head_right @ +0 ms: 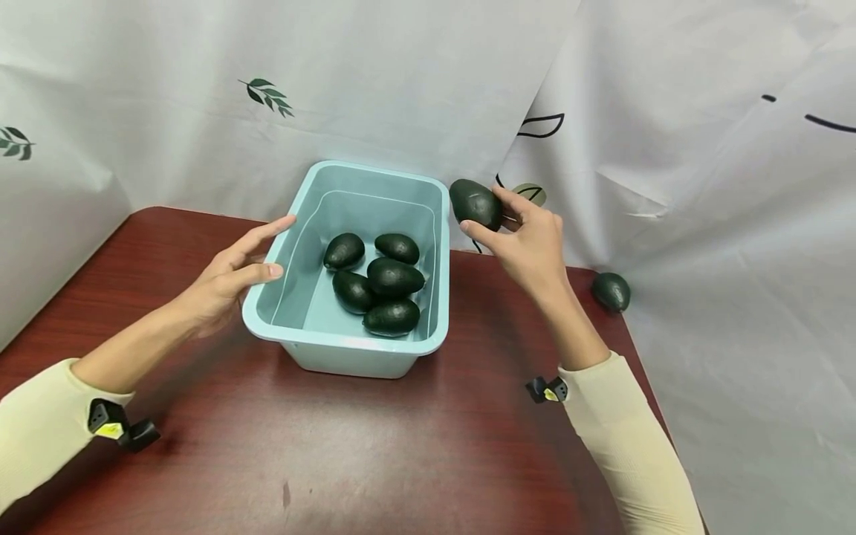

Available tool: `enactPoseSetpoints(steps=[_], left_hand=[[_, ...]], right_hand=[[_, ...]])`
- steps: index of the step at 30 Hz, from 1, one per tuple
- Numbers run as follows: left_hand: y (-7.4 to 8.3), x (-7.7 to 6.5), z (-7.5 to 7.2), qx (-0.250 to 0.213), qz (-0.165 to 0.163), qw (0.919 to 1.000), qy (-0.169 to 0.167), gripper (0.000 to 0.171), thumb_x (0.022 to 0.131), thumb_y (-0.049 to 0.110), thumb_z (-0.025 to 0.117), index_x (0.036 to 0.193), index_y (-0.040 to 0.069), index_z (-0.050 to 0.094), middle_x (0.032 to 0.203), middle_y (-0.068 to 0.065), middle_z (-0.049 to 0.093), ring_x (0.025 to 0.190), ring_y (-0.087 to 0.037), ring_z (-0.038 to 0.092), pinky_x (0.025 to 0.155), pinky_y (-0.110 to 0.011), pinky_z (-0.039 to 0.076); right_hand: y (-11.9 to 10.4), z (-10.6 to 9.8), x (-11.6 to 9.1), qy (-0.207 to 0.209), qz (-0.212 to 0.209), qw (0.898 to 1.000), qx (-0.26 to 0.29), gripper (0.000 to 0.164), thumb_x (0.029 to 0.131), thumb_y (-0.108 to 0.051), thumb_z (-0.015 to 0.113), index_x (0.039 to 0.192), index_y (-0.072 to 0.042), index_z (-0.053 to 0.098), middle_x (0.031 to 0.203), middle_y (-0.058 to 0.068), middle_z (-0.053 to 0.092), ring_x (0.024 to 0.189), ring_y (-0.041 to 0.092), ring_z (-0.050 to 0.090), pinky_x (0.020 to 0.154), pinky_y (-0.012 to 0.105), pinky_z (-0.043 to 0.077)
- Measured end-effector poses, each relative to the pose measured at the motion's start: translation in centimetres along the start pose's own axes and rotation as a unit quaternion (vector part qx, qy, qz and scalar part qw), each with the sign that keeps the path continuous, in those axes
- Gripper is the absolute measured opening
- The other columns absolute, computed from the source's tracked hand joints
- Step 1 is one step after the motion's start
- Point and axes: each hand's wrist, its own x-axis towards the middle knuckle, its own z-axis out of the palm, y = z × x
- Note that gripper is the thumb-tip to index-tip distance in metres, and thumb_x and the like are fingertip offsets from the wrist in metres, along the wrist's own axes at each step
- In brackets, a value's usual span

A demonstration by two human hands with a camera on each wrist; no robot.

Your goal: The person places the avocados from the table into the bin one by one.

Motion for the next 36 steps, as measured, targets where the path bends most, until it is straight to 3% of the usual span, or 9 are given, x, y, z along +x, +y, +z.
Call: enactPoseSetpoints(steps=[19, 29, 36], left_hand=[[-0.1, -0.1, -0.1, -0.002, -0.004, 1.0000, 0.004, 0.075, 0.111, 0.011, 0.063, 0.177, 0.036, 0.038, 0.139, -0.010, 0.070, 0.116, -0.016, 0.078, 0.094, -0.039, 0.069], [-0.2, 0.0, -0.1, -0.004, 0.002, 1.0000, 0.002, 0.074, 0.111, 0.011, 0.062, 0.177, 0.034, 0.038, 0.138, -0.008, 0.072, 0.115, -0.016, 0.079, 0.093, -0.039, 0.070], [-0.3, 0.0, -0.1, -0.003, 0.001, 1.0000, 0.001, 0.075, 0.111, 0.010, 0.063, 0.177, 0.034, 0.038, 0.138, -0.008, 0.072, 0.113, -0.016, 0.079, 0.092, -0.040, 0.070]], right_hand=[[-1.4, 1.8, 0.0, -0.019, -0.024, 0.999, 0.019, 0.068, 0.085, -0.021, 0.101, 0.146, -0.008, 0.076, 0.132, 0.016, 0.083, 0.116, 0.032, 0.084, 0.101, 0.021, 0.063], [-1.8, 2.9, 0.1, -0.025, -0.031, 0.999, 0.023, 0.066, 0.085, -0.021, 0.100, 0.144, -0.005, 0.076, 0.128, 0.017, 0.084, 0.112, 0.020, 0.083, 0.101, 0.019, 0.063], [-1.9, 3.5, 0.3, -0.039, -0.035, 0.998, 0.045, 0.067, 0.085, -0.018, 0.100, 0.145, -0.005, 0.075, 0.132, 0.018, 0.082, 0.117, 0.029, 0.083, 0.102, 0.023, 0.064]])
